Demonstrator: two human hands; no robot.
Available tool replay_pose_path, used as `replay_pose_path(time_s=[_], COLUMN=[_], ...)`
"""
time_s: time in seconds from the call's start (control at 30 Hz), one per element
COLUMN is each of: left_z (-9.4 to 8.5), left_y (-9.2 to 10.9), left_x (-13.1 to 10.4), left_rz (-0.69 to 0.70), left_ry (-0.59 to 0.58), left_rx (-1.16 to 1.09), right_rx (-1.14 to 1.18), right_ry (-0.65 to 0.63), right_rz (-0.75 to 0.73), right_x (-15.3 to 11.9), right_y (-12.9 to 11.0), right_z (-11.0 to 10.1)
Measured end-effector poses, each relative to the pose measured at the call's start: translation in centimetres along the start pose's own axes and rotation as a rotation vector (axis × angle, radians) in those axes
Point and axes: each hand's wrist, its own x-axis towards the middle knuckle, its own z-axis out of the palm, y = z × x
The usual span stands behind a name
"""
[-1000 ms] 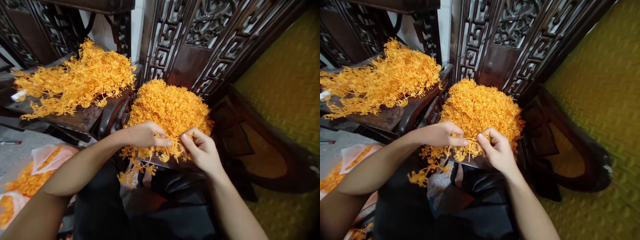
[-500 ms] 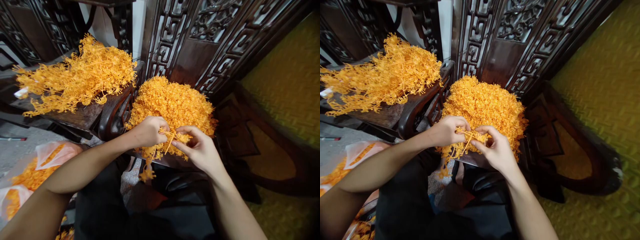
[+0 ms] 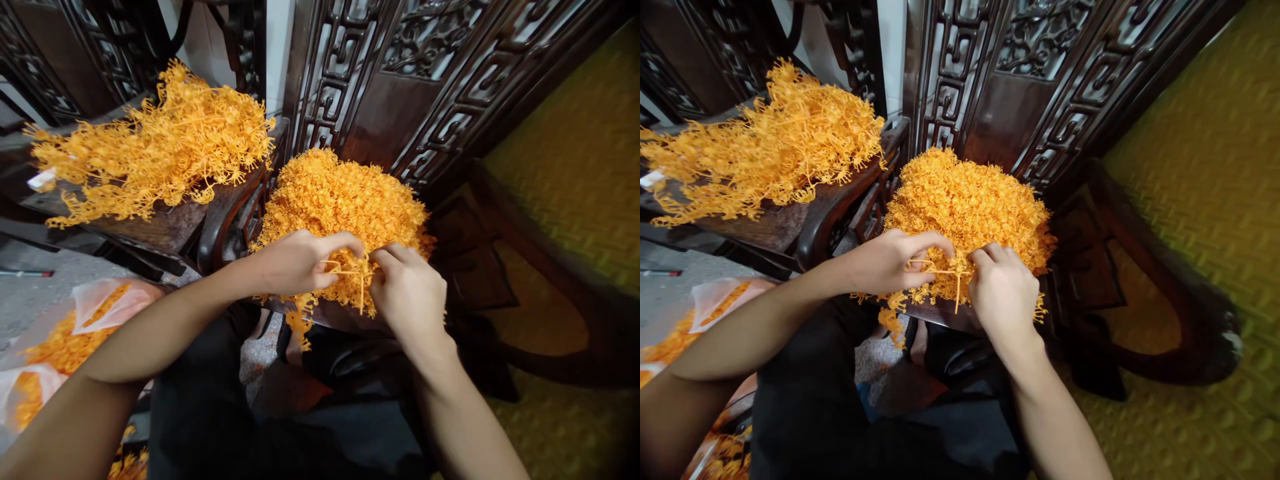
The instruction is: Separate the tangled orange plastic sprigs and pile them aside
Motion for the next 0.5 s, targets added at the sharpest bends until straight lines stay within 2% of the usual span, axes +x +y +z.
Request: replay_pose_path(time_s=[0.1, 0.17, 0.37, 0.43, 0.5], left_z=[0.0, -0.2, -1.7, -2.1, -2.1], left_y=[-0.1, -0.4, -1.2, -1.3, -1.3], left_x=[-0.1, -0.2, -1.0, -1.2, -1.4], left_rz=[0.04, 0.033, -0.067, -0.042, -0.025], left_ry=[0.068, 0.088, 0.082, 0.064, 0.052], left_rx=[0.068, 0.024, -0.249, -0.24, -0.176], right_rx=[0.017, 0.085, 0.709, 0.665, 0.438], right_ry=[0.034, 0.058, 0.067, 0.017, -0.093], right_rz=[0.053, 0.032, -0.214, -0.269, -0.299], right_x=[-0.1, -0.1, 0.1, 0.2, 0.3], right_y=[0.1, 0.2, 0.9, 1.0, 0.7], right_z=[0.1, 0.0, -0.1, 0.0, 0.0])
